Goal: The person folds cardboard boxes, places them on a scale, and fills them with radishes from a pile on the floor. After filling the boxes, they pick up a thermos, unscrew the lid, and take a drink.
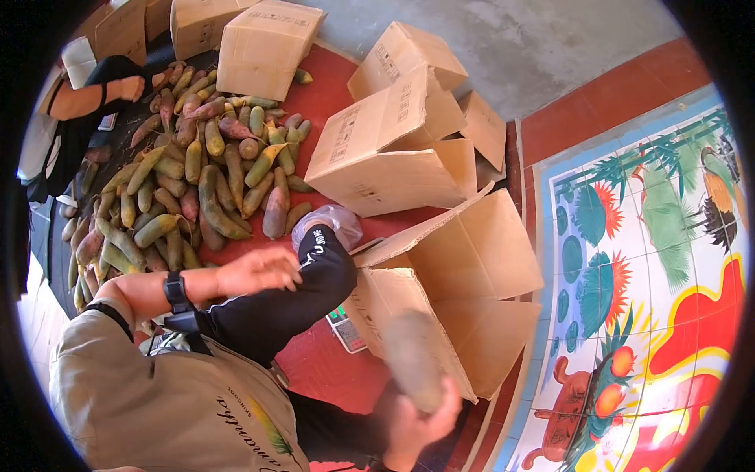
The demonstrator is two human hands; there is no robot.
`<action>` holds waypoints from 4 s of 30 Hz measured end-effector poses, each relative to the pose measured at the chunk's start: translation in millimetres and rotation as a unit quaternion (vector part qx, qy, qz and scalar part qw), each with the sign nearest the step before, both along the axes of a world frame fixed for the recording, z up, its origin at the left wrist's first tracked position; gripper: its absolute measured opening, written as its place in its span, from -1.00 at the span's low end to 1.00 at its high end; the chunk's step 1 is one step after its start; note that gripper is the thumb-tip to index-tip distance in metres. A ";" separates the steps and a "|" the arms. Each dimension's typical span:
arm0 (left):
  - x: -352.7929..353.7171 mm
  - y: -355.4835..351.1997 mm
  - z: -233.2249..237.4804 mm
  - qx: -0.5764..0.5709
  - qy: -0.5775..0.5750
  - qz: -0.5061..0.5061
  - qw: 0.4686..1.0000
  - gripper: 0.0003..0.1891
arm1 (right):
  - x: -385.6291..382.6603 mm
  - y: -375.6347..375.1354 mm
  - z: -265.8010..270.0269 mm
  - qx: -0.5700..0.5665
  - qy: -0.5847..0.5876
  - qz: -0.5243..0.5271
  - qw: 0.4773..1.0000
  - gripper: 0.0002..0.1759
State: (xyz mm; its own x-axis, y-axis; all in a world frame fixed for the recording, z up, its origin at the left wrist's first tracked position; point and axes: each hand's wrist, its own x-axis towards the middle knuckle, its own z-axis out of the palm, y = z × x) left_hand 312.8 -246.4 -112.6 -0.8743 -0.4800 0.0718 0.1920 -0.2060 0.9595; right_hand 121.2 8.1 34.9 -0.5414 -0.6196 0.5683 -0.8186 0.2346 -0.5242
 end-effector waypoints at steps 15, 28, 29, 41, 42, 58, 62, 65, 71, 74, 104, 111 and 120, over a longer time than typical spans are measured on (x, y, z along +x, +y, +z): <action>162.9 -18.0 -217.1 -0.406 -0.597 -0.114 0.683 -0.50 | -84.9 -31.7 -20.6 0.015 -0.005 -0.142 0.990 -0.67; 155.3 -8.1 -231.3 -0.442 -0.604 -0.238 0.619 -0.47 | -89.7 -32.2 -23.1 0.070 0.097 -0.141 0.983 -0.76; 151.0 -6.9 -223.2 -0.442 -0.603 -0.240 0.620 -0.47 | -88.9 -32.2 -22.3 0.071 0.097 -0.142 0.983 -0.76; 179.3 10.9 -227.8 -0.529 -0.548 -0.262 0.592 -0.47 | -88.8 -32.3 -24.6 0.066 0.110 -0.143 0.981 -0.75; 180.8 13.8 -223.6 -0.528 -0.551 -0.249 0.596 -0.51 | -88.8 -31.4 -24.7 0.073 0.111 -0.141 0.981 -0.76; 177.5 30.3 -223.5 -0.612 -0.475 -0.300 0.556 -0.67 | -85.1 -29.5 -26.1 0.089 0.118 -0.143 0.979 -0.70; 179.6 31.5 -247.7 -0.646 -0.430 -0.276 0.567 -0.69 | -88.4 -28.7 -25.9 0.102 0.130 -0.141 0.976 -0.69; 173.2 28.4 -249.9 -0.653 -0.427 -0.290 0.555 -0.67 | -88.9 -28.4 -26.1 0.102 0.136 -0.143 0.975 -0.69; 155.1 4.9 -215.1 -0.579 -0.487 -0.286 0.588 -0.50 | -85.5 -28.2 -23.7 0.101 0.133 -0.136 0.977 -0.68; 146.8 -17.3 -185.9 -0.464 -0.560 -0.235 0.644 -0.29 | -86.6 -28.1 -24.9 0.090 0.125 -0.135 0.979 -0.72; -28.9 35.2 55.6 0.155 0.057 -0.036 0.986 -0.25 | 25.3 -52.1 -35.6 0.197 -0.085 0.198 0.956 -0.20; -41.1 45.6 63.9 0.177 0.074 -0.042 0.981 -0.25 | 31.4 -46.1 -18.7 0.185 -0.121 0.148 0.964 -0.14; -28.5 -1.8 30.7 0.027 0.071 -0.022 0.997 -0.34 | 2.4 -23.0 5.4 0.028 -0.096 0.023 0.995 -0.21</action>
